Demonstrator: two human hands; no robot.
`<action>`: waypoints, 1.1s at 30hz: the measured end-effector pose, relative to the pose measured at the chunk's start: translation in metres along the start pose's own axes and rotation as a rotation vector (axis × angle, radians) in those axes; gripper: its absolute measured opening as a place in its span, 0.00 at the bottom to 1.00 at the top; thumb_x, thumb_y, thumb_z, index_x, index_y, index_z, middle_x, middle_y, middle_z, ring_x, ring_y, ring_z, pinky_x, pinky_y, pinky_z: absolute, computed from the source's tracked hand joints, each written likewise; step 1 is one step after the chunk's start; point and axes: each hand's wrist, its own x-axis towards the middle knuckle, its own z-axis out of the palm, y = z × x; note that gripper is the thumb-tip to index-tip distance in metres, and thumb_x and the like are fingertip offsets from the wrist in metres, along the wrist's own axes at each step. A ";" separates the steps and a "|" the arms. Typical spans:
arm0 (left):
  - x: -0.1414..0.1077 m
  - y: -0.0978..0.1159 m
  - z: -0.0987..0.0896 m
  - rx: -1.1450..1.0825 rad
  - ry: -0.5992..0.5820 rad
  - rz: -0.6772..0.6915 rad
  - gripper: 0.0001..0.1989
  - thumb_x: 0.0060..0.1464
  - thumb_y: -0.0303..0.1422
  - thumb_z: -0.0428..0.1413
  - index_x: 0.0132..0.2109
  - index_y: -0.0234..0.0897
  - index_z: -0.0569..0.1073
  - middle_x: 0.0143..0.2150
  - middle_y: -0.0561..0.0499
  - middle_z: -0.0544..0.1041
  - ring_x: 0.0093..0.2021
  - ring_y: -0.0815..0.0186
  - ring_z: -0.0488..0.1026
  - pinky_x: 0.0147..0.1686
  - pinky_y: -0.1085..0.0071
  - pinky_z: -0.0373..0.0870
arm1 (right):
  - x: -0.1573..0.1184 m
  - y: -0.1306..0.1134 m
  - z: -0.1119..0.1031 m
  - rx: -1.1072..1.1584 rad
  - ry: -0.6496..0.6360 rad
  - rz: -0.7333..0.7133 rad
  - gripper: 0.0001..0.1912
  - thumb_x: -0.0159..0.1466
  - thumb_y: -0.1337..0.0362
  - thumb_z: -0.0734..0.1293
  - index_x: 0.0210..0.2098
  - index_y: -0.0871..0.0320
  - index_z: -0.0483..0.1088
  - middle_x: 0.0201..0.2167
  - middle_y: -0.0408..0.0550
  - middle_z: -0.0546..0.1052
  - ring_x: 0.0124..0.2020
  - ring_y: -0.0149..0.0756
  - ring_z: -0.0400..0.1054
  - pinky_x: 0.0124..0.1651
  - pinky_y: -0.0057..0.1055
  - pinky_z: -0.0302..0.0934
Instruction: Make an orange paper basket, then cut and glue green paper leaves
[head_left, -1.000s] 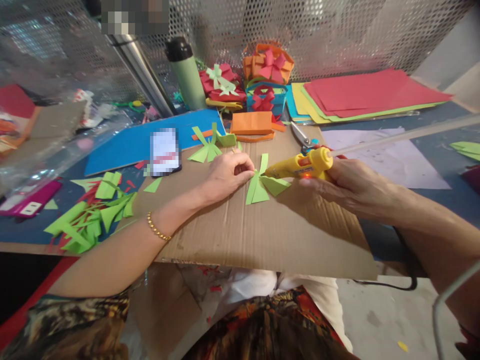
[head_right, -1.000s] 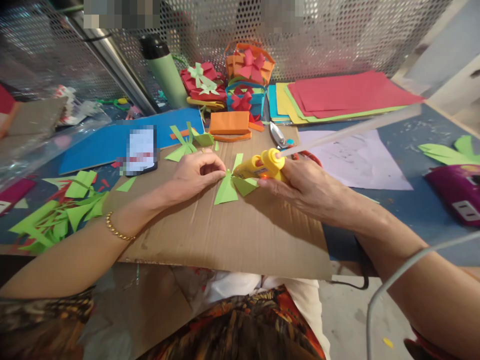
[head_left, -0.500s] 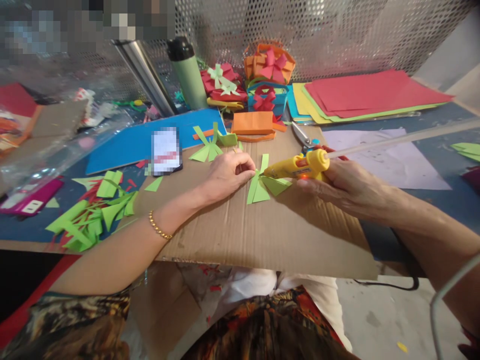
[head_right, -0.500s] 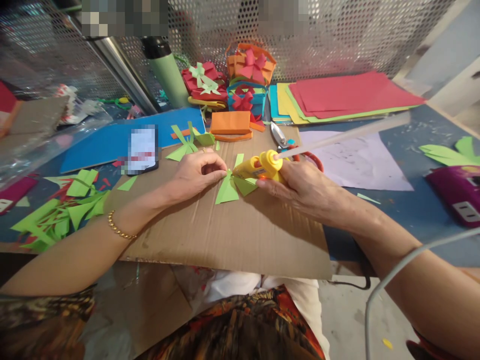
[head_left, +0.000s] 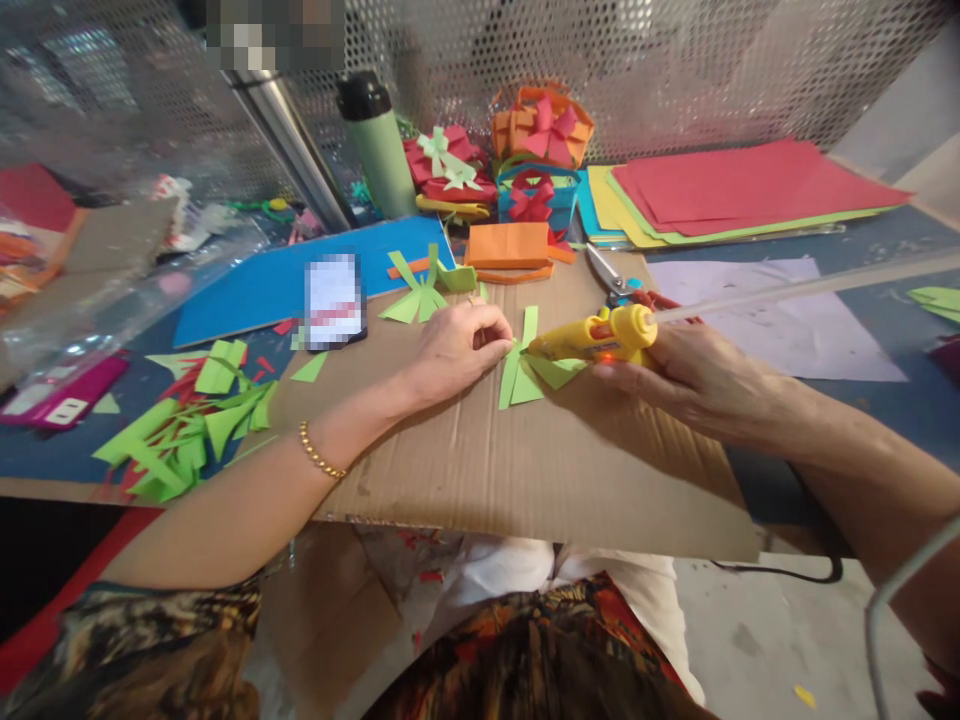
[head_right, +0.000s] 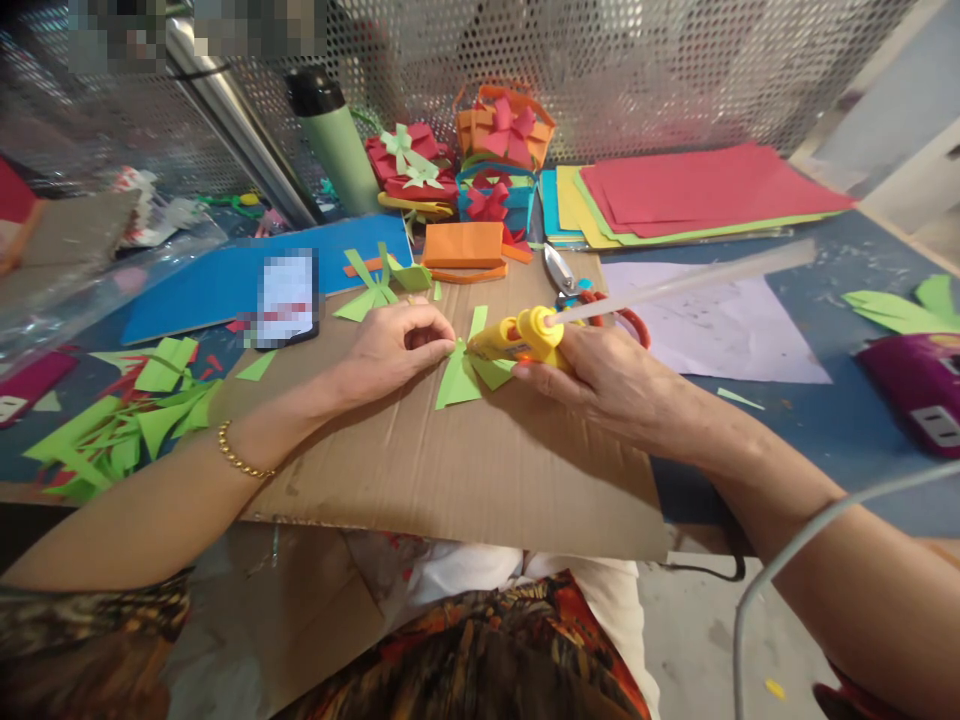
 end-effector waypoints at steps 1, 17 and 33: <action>0.000 0.000 0.000 0.000 -0.004 0.002 0.05 0.59 0.28 0.62 0.34 0.37 0.78 0.31 0.52 0.77 0.34 0.65 0.70 0.36 0.67 0.64 | 0.000 0.001 0.001 -0.004 0.001 0.003 0.24 0.76 0.46 0.58 0.27 0.49 0.53 0.19 0.37 0.56 0.19 0.32 0.49 0.27 0.36 0.46; -0.005 -0.002 -0.012 0.042 0.090 0.054 0.17 0.54 0.18 0.51 0.41 0.39 0.82 0.39 0.49 0.81 0.38 0.63 0.74 0.42 0.65 0.71 | -0.001 -0.001 -0.002 0.018 0.012 -0.010 0.23 0.74 0.49 0.61 0.25 0.49 0.52 0.17 0.34 0.53 0.18 0.31 0.47 0.27 0.35 0.45; -0.010 0.002 -0.010 0.103 -0.047 0.125 0.09 0.67 0.35 0.60 0.50 0.39 0.81 0.44 0.48 0.79 0.43 0.60 0.75 0.43 0.64 0.70 | -0.001 0.000 0.000 0.001 0.002 0.019 0.23 0.74 0.46 0.60 0.26 0.49 0.55 0.18 0.37 0.58 0.19 0.32 0.50 0.27 0.35 0.46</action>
